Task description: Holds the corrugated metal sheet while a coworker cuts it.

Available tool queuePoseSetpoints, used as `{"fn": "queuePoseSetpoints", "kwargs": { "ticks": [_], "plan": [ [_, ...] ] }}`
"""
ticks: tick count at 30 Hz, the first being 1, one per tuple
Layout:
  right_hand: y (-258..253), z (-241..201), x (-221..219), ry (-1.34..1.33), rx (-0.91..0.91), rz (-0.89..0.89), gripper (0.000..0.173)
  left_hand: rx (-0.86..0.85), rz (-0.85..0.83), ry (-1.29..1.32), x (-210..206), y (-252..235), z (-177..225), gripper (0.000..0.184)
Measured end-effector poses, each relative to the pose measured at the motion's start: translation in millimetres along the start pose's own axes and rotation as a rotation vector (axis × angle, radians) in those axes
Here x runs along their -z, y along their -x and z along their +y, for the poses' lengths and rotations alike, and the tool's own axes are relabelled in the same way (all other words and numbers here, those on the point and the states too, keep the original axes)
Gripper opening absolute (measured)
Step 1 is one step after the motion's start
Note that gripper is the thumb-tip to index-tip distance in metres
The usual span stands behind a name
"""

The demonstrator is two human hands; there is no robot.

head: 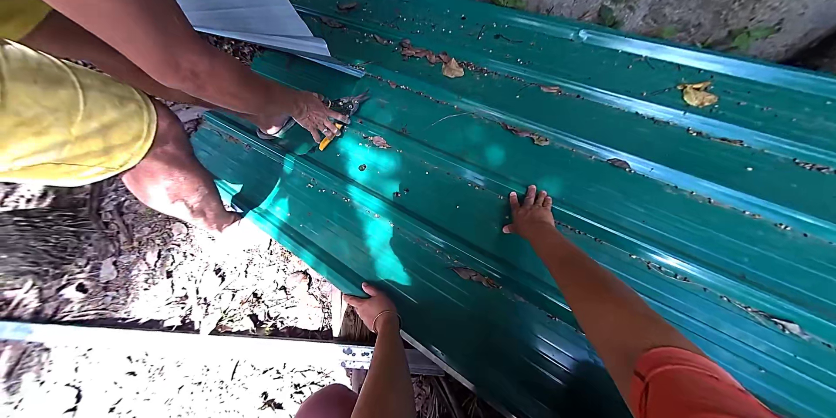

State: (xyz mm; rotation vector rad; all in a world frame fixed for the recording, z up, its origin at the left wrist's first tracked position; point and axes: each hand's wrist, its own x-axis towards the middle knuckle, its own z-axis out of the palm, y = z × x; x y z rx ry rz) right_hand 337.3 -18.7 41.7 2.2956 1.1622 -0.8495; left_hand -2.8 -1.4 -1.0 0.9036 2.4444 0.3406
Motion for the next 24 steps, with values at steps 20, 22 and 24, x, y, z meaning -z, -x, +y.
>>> {"fn": "queuePoseSetpoints", "kwargs": {
  "ticks": [20, 22, 24],
  "plan": [
    [13.8, -3.0, 9.9, 0.005, -0.006, 0.004, 0.101, -0.017, 0.009, 0.02, 0.2, -2.3, -1.7, 0.071],
    [13.3, -2.5, 8.8, 0.009, -0.006, 0.01, 0.101, -0.015, 0.006, 0.025, 1.0, -2.2, -1.4, 0.07],
    [12.1, -2.8, 7.9, 0.016, -0.004, 0.014, 0.101, -0.017, 0.006, 0.03, 0.8, -3.0, -2.0, 0.07]
  ]
}}
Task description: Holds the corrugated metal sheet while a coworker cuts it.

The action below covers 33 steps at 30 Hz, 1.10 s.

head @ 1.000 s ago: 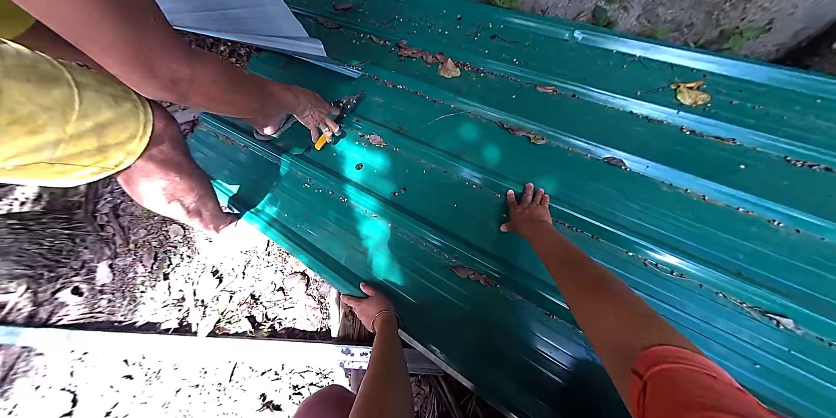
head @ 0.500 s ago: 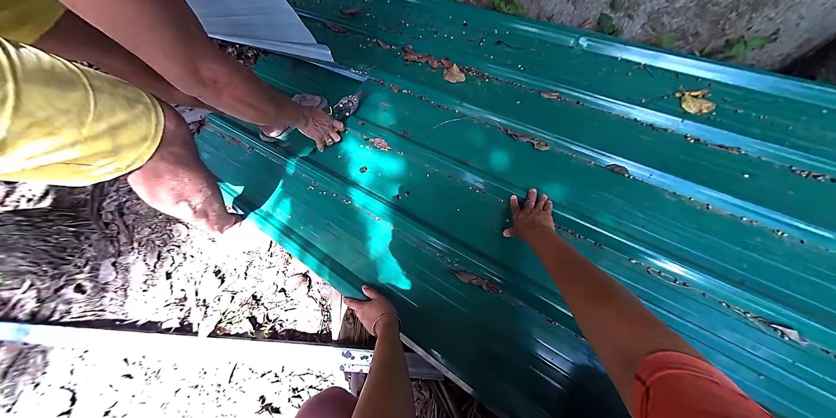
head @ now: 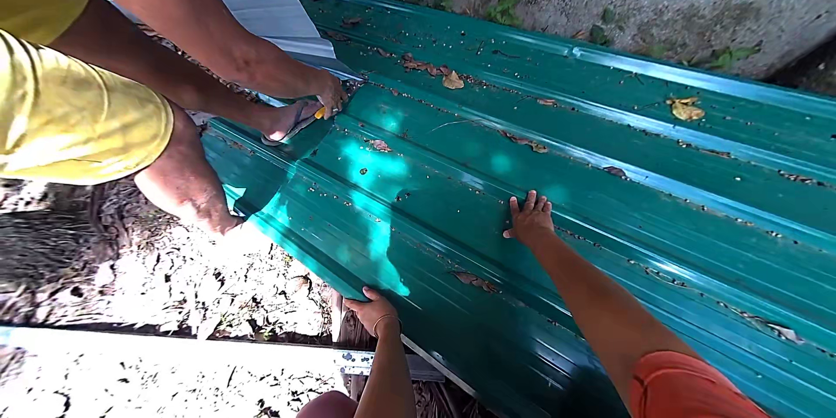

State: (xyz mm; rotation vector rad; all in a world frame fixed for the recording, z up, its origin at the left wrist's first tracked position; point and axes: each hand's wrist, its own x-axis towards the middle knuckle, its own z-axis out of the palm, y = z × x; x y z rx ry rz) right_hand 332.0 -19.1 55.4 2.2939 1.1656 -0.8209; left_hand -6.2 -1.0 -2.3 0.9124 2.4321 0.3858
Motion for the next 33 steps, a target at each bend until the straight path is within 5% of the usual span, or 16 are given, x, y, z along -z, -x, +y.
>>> {"fn": "queuePoseSetpoints", "kwargs": {
  "ticks": [33],
  "plan": [
    [1.2, -1.0, 2.9, 0.011, -0.001, -0.019, 0.1, 0.016, -0.011, -0.021, 1.1, 2.5, 2.5, 0.07]
  ]
}}
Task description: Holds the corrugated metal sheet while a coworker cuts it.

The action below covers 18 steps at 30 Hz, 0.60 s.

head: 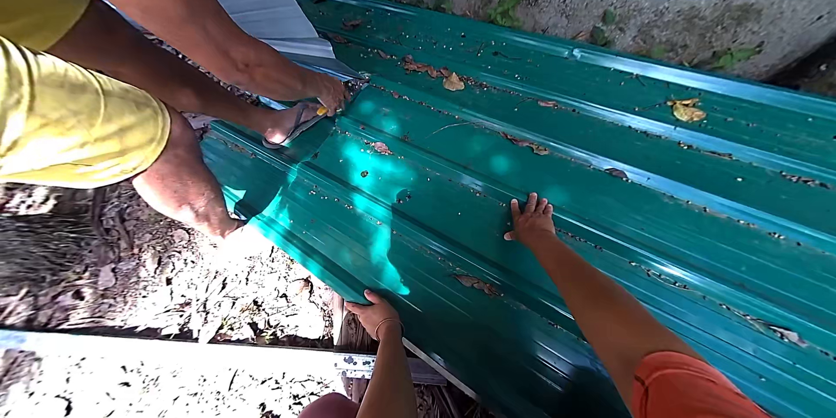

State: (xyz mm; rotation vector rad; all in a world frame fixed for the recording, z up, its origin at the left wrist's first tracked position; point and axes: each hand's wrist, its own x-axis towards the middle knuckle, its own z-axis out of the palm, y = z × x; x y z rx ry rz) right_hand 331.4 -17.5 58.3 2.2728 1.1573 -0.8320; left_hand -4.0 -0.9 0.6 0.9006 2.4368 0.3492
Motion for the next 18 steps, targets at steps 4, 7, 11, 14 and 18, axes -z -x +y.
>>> {"fn": "queuePoseSetpoints", "kwargs": {
  "ticks": [4, 7, 11, 14, 18],
  "plan": [
    [-0.3, 0.7, -0.9, -0.004, 0.0, 0.006, 0.101, 0.001, 0.003, 0.004, -1.4, -1.4, -1.6, 0.069],
    [0.6, 0.4, -0.2, -0.009, 0.004, 0.015, 0.101, -0.005, -0.002, 0.001, -0.4, -1.0, -0.9, 0.069],
    [0.5, 1.7, -0.6, 0.0, 0.003, 0.004, 0.101, -0.015, -0.006, -0.008, 2.8, 3.1, 0.7, 0.068],
    [1.5, 1.5, 0.7, 0.004, 0.004, 0.006, 0.101, -0.005, -0.007, -0.012, 1.7, 1.3, 0.7, 0.068],
    [1.3, 0.6, -0.5, 0.005, 0.0, 0.016, 0.101, -0.006, -0.002, -0.004, 0.7, 0.2, -0.3, 0.069]
  ]
}}
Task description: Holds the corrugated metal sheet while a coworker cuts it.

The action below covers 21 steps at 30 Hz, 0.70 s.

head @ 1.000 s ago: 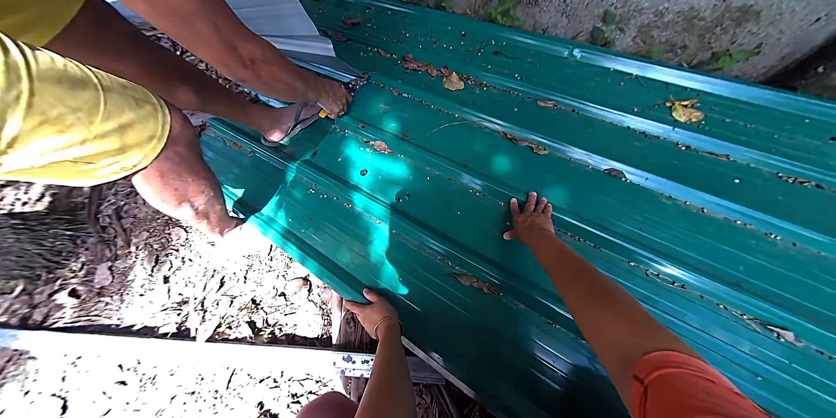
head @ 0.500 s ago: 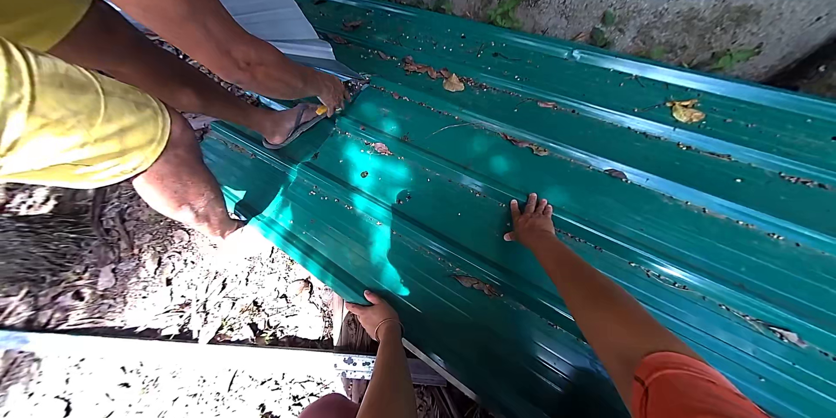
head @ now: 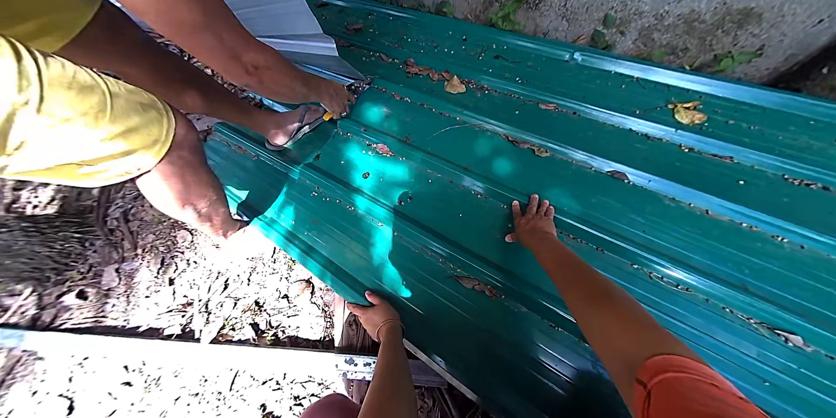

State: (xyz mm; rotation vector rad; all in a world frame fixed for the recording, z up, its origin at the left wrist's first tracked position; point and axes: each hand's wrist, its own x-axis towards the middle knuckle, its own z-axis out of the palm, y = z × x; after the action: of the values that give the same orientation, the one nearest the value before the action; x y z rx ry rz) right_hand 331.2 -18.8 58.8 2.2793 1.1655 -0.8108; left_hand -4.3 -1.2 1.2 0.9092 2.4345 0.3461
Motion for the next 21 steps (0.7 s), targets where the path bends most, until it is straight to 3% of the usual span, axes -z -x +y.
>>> {"fn": "queuePoseSetpoints", "kwargs": {
  "ticks": [21],
  "plan": [
    [-1.2, -0.2, 1.4, -0.008, 0.008, 0.0, 0.101, -0.021, -0.001, 0.034, 2.5, 0.8, 0.2, 0.068]
  ]
}}
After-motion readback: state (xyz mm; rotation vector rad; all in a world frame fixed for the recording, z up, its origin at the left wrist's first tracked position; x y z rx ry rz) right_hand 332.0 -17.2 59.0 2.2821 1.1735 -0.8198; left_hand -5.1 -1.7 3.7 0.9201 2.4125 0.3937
